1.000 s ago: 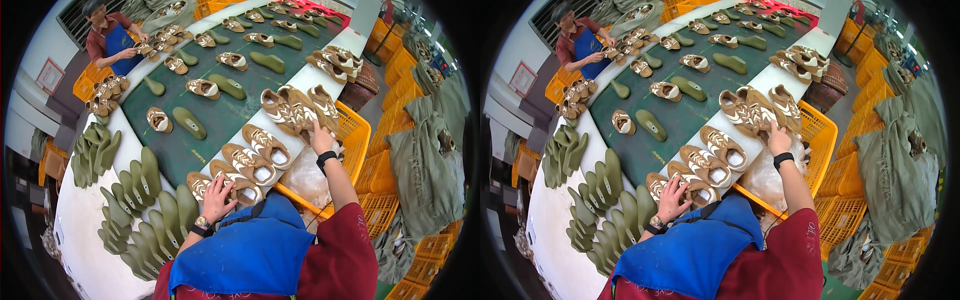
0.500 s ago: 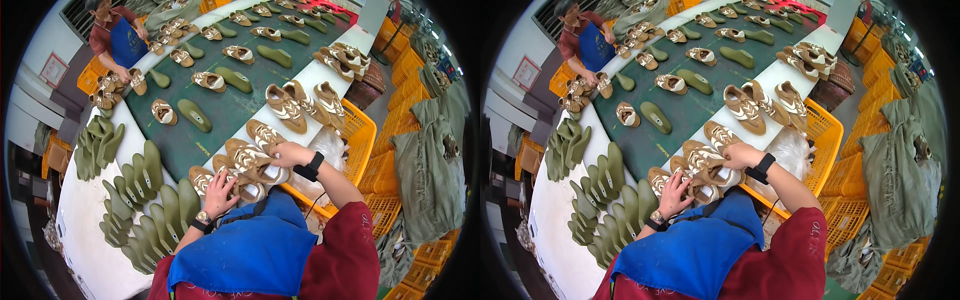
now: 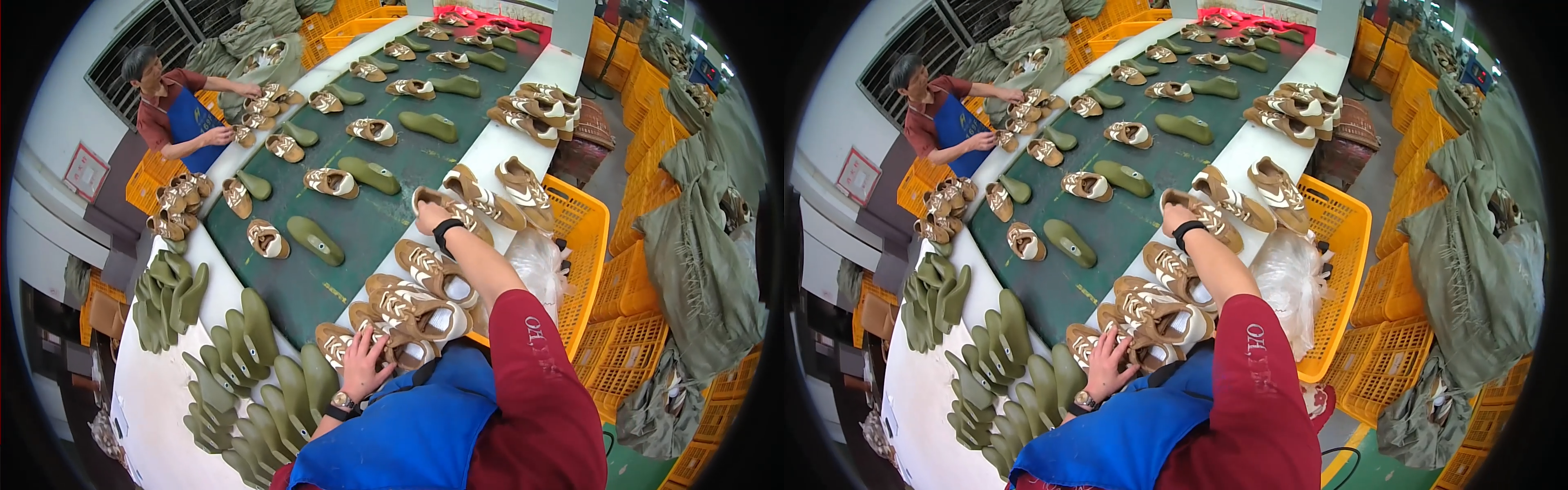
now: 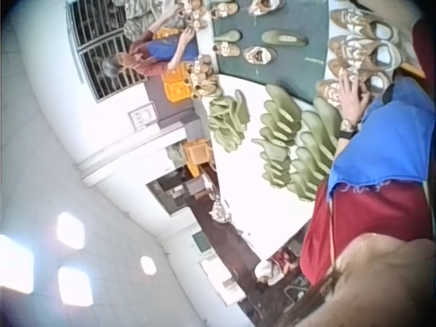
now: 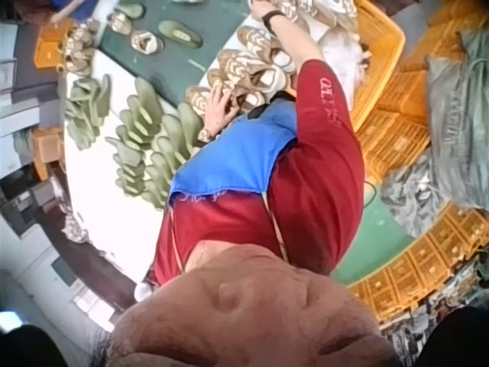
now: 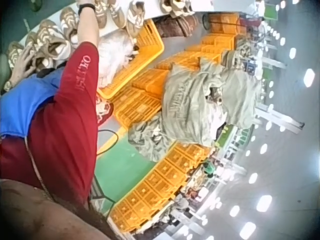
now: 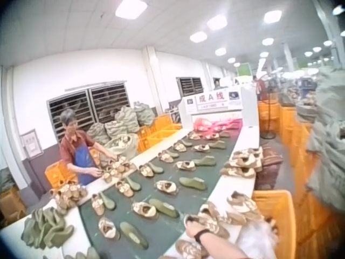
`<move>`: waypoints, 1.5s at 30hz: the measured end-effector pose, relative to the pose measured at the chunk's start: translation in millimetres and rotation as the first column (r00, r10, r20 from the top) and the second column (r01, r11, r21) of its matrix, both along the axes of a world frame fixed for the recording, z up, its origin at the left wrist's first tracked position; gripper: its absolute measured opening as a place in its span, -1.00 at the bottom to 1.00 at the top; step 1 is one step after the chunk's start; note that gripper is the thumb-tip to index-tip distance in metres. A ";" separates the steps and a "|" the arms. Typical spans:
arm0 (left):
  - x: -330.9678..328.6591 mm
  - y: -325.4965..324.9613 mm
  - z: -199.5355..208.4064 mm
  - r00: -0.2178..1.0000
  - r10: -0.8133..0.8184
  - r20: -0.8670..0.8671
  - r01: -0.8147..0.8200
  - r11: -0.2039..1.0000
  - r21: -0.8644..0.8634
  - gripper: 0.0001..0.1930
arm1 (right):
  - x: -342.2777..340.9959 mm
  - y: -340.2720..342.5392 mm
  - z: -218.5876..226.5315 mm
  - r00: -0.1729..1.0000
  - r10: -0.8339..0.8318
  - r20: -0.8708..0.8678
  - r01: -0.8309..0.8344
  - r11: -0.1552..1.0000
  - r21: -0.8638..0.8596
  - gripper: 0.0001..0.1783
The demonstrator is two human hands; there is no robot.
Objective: Organizing shoe lasts and matching shoe uppers before placing them on a conveyor belt in a factory.
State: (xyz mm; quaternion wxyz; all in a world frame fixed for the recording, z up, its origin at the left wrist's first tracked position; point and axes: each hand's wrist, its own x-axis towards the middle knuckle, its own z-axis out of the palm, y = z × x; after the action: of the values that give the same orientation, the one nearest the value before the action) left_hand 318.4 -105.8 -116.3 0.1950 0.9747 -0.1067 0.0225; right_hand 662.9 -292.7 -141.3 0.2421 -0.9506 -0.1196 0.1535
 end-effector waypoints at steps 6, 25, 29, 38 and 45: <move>-0.7 0.6 -1.6 1.000 0.009 0.005 -0.009 1.000 0.012 -0.30 | -44.0 -13.1 95.4 0.966 0.245 0.080 -0.253 0.963 0.096 -0.61; -0.9 -0.7 -1.5 1.000 0.030 -0.002 -0.030 0.999 0.010 -0.33 | -62.7 -145.0 44.6 0.649 0.740 0.176 -0.729 0.672 -0.135 -0.88; -2.3 -0.9 0.7 0.999 0.045 -0.013 -0.045 0.999 0.017 -0.32 | -39.3 -148.2 61.5 0.980 0.196 -0.030 -0.177 0.934 0.309 -0.86; -2.0 -2.3 -2.5 0.998 0.052 -0.041 -0.051 0.999 0.012 -0.31 | -37.3 -203.9 -41.5 0.976 -0.017 0.217 0.037 0.996 -0.086 -0.36; 0.3 -3.1 -1.5 0.999 0.050 -0.022 -0.050 0.999 0.023 -0.32 | -2.5 -211.8 51.1 0.917 -0.252 0.310 0.055 0.848 0.528 -0.83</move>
State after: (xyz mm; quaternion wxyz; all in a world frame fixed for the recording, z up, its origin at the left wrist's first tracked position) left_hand 318.7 -108.8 -117.9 0.1848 0.9794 -0.0804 0.0154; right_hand 660.4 -504.5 -90.3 0.4690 -0.8707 -0.1212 -0.0846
